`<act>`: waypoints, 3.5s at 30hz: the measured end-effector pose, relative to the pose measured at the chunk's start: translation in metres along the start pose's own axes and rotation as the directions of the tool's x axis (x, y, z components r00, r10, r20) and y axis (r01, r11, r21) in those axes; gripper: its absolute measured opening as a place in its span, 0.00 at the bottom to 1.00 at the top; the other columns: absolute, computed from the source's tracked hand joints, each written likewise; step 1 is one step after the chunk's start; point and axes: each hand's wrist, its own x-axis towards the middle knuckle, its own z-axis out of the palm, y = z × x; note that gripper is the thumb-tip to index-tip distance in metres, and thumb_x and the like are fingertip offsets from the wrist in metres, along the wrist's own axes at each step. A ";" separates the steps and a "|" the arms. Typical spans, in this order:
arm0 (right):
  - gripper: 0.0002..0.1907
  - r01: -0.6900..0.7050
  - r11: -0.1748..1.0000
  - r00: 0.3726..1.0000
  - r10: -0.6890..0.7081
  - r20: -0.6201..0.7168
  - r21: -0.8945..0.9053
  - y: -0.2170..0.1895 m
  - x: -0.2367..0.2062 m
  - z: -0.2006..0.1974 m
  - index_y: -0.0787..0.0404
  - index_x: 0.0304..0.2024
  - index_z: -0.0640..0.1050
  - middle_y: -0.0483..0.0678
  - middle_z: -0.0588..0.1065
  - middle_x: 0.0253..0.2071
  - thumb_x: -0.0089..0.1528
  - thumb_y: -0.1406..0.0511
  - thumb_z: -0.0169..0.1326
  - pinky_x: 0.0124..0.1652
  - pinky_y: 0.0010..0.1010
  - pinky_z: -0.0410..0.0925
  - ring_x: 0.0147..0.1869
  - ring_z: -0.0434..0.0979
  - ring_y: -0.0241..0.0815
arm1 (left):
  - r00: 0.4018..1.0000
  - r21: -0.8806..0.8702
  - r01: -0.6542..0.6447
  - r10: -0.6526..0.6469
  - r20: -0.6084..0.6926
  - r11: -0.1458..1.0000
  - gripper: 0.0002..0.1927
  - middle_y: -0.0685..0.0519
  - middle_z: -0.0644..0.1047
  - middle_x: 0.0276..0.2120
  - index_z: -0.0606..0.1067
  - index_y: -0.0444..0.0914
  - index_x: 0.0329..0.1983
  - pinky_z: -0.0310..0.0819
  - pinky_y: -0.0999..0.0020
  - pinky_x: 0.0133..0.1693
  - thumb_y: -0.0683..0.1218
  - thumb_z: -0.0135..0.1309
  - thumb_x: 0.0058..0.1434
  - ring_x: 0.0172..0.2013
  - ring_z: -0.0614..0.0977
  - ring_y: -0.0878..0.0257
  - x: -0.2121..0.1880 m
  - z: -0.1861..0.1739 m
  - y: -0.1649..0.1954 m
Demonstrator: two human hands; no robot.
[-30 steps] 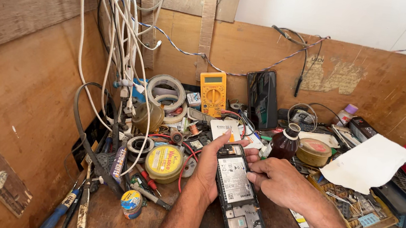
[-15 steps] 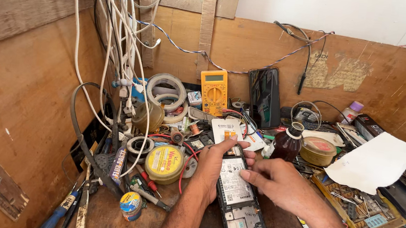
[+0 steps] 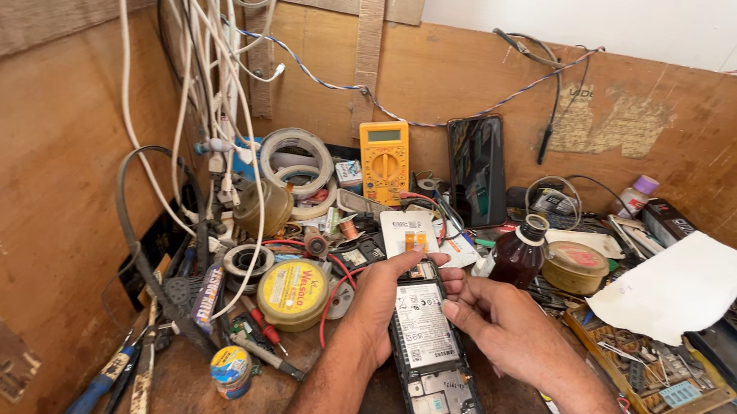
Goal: The person pries open the back cover of a smartphone, removes the battery, and works on the internal components, using a small hand tool on the internals and picking up a bottle of liquid near the end.
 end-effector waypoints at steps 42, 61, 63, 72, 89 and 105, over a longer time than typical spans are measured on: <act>0.17 0.121 0.981 0.975 -0.146 -0.166 -0.152 -0.004 -0.018 0.018 0.63 0.32 0.84 0.48 0.74 0.16 0.62 0.56 0.56 0.27 0.36 0.66 0.21 0.71 0.36 | 0.951 0.243 -0.222 0.264 -0.160 0.944 0.14 0.43 0.83 0.32 0.79 0.27 0.45 0.82 0.65 0.30 0.42 0.53 0.62 0.29 0.85 0.59 -0.013 0.012 -0.011; 0.20 0.221 0.970 0.963 -0.200 -0.179 0.102 0.014 -0.018 0.027 0.71 0.28 0.80 0.39 0.72 0.19 0.67 0.60 0.54 0.24 0.27 0.62 0.26 0.64 0.25 | 0.957 0.317 -0.231 0.274 -0.097 0.920 0.15 0.41 0.84 0.34 0.80 0.25 0.44 0.83 0.64 0.33 0.41 0.50 0.62 0.30 0.86 0.57 -0.008 0.005 -0.009; 0.18 0.222 0.958 0.967 -0.193 -0.167 0.181 0.016 -0.020 0.028 0.69 0.30 0.81 0.38 0.73 0.21 0.66 0.60 0.53 0.24 0.26 0.63 0.26 0.65 0.24 | 0.959 0.303 -0.221 0.264 -0.107 0.927 0.14 0.41 0.84 0.34 0.80 0.25 0.44 0.84 0.64 0.34 0.41 0.50 0.62 0.31 0.87 0.57 -0.009 0.004 -0.009; 0.20 0.165 0.985 0.963 -0.151 -0.225 0.045 0.012 -0.020 0.028 0.69 0.27 0.80 0.41 0.69 0.16 0.67 0.59 0.54 0.21 0.29 0.57 0.22 0.61 0.27 | 0.955 0.307 -0.202 0.257 -0.148 0.930 0.14 0.40 0.84 0.34 0.80 0.25 0.44 0.83 0.64 0.33 0.41 0.50 0.62 0.31 0.86 0.56 -0.015 0.011 -0.007; 0.20 0.238 0.896 0.969 -0.192 -0.156 0.374 0.030 -0.005 0.030 0.71 0.32 0.80 0.37 0.72 0.24 0.68 0.59 0.52 0.26 0.24 0.59 0.28 0.64 0.25 | 0.964 0.135 -0.241 0.253 -0.083 0.961 0.15 0.43 0.83 0.32 0.81 0.28 0.43 0.82 0.64 0.32 0.43 0.50 0.62 0.29 0.86 0.57 -0.007 0.003 -0.013; 0.26 0.063 0.997 0.988 -0.069 -0.135 -0.050 0.013 -0.015 0.016 0.68 0.27 0.81 0.46 0.72 0.18 0.61 0.49 0.58 0.26 0.34 0.64 0.25 0.66 0.31 | 0.999 0.001 -0.039 0.039 0.001 0.999 0.36 0.46 0.81 0.32 0.76 0.31 0.48 0.82 0.64 0.36 0.69 0.50 0.61 0.31 0.83 0.59 -0.011 0.011 0.002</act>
